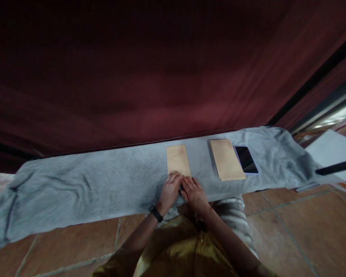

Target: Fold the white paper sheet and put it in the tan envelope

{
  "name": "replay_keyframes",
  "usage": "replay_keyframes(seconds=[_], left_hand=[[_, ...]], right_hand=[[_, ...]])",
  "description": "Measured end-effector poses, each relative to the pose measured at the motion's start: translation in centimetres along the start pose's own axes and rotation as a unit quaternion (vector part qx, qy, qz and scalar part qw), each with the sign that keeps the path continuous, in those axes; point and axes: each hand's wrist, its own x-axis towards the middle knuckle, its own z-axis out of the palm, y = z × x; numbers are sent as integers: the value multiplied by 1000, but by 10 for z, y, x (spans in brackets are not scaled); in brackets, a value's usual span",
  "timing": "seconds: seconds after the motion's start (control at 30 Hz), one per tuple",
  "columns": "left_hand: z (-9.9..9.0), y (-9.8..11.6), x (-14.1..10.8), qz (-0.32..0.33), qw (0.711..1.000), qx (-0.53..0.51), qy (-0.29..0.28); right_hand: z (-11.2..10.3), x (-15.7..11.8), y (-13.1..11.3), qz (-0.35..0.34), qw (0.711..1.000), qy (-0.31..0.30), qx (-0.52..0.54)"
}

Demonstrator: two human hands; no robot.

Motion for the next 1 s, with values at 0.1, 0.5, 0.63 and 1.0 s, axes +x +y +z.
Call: replay_keyframes(seconds=[0.1, 0.5, 0.63, 1.0], left_hand=[[0, -7, 11, -2, 998, 60, -14], [27, -33, 114, 41, 988, 131, -69], [32, -34, 136, 10, 989, 131, -70], [21, -33, 58, 25, 986, 153, -62]], right_hand=[[0, 2, -2, 8, 1000, -2, -16], [2, 3, -4, 22, 999, -8, -35], [4, 4, -4, 23, 999, -13, -42], [16, 3, -2, 28, 998, 23, -58]])
